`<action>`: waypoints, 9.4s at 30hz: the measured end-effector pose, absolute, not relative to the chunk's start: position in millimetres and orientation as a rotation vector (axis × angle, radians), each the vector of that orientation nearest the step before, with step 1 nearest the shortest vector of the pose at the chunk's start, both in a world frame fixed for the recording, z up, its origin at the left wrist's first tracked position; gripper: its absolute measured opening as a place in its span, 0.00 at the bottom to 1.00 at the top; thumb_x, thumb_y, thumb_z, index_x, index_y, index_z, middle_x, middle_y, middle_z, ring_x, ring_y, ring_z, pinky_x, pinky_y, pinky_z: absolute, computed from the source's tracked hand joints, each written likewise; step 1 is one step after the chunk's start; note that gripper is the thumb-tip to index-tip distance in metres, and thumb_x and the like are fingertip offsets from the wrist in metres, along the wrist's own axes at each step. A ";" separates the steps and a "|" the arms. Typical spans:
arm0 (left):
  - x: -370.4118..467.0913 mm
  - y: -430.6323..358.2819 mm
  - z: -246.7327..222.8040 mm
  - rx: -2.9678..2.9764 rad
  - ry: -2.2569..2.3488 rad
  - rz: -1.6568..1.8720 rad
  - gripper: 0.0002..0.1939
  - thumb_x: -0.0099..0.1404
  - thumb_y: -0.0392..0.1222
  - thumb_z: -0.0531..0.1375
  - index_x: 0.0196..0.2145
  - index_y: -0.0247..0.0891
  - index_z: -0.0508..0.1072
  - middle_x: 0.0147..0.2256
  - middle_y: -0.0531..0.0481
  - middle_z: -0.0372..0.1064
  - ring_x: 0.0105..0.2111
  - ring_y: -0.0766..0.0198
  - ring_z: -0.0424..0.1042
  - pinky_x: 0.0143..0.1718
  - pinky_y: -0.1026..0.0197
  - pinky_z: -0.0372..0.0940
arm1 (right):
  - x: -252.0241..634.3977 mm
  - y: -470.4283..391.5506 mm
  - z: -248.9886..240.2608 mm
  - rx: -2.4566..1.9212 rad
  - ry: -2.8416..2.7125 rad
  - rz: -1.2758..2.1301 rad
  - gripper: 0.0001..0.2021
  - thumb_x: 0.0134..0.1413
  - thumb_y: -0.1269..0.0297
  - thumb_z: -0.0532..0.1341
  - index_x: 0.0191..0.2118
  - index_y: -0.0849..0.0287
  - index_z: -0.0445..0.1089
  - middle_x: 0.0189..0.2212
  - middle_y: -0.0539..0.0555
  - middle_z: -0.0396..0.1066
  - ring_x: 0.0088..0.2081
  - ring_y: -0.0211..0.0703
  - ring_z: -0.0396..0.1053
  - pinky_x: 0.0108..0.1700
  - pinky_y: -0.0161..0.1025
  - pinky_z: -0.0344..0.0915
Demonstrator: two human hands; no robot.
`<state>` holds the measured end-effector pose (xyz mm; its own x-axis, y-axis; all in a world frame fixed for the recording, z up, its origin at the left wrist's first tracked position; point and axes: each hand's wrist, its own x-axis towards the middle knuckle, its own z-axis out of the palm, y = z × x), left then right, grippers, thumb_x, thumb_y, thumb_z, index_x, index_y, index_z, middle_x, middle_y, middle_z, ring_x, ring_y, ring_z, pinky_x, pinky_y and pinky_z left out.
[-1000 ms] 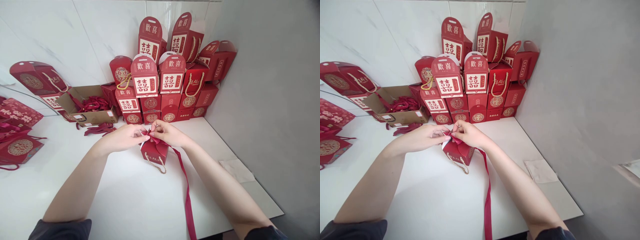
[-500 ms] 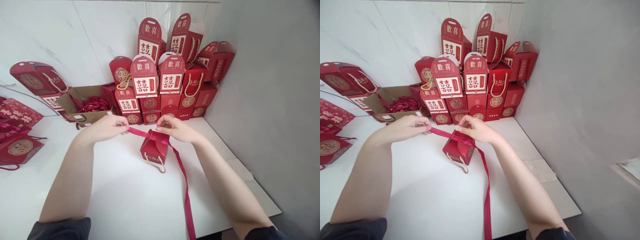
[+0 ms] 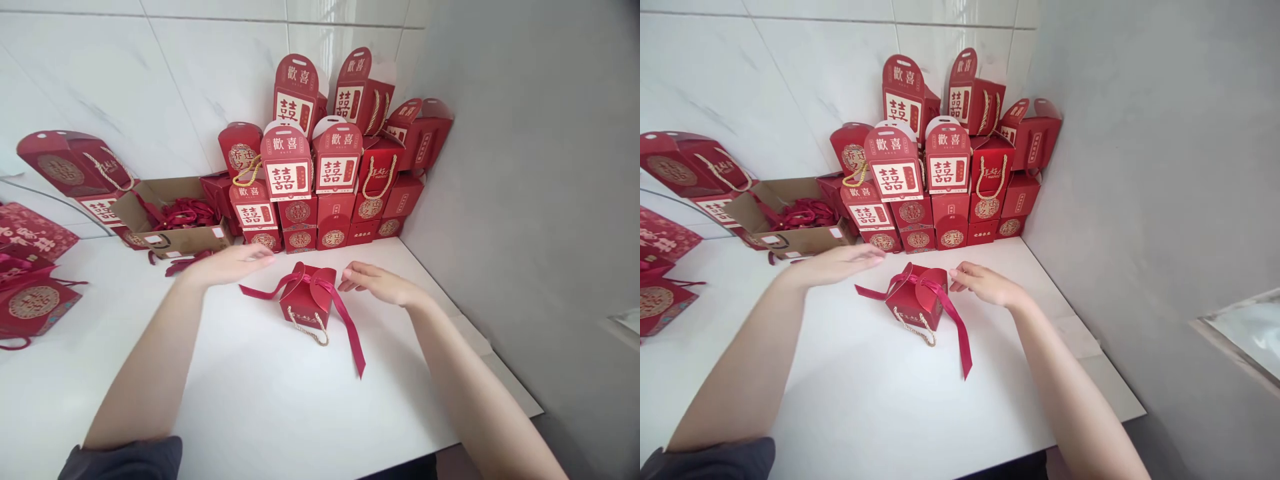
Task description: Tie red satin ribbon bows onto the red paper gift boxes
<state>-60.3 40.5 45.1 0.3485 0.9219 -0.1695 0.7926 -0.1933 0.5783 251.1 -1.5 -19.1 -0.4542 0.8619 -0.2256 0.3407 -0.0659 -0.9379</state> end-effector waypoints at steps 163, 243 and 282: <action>13.3 41.9 -13.3 1.953 0.605 0.348 0.07 0.60 0.43 0.64 0.31 0.39 0.82 0.34 0.46 0.78 0.57 0.55 0.63 0.57 0.54 0.59 | 88.0 -61.1 -19.6 -0.368 -2.728 0.262 0.11 0.65 0.63 0.54 0.35 0.62 0.71 0.31 0.52 0.73 0.33 0.41 0.71 0.33 0.39 0.67; 15.7 -2.0 -24.7 3.008 0.595 1.168 0.05 0.66 0.30 0.55 0.33 0.36 0.70 0.32 0.52 0.70 0.33 0.67 0.74 0.35 0.64 0.73 | 221.0 -16.6 -30.1 -0.854 -2.140 0.585 0.19 0.55 0.77 0.55 0.51 0.52 0.65 0.44 0.51 0.74 0.46 0.43 0.71 0.62 0.55 0.56; 16.9 -2.1 -23.6 3.058 0.613 1.168 0.06 0.66 0.31 0.55 0.35 0.36 0.71 0.31 0.51 0.71 0.31 0.67 0.74 0.32 0.64 0.73 | 221.1 -23.0 -22.7 -0.990 -2.059 0.663 0.23 0.55 0.78 0.54 0.55 0.51 0.61 0.42 0.51 0.72 0.44 0.43 0.71 0.66 0.59 0.47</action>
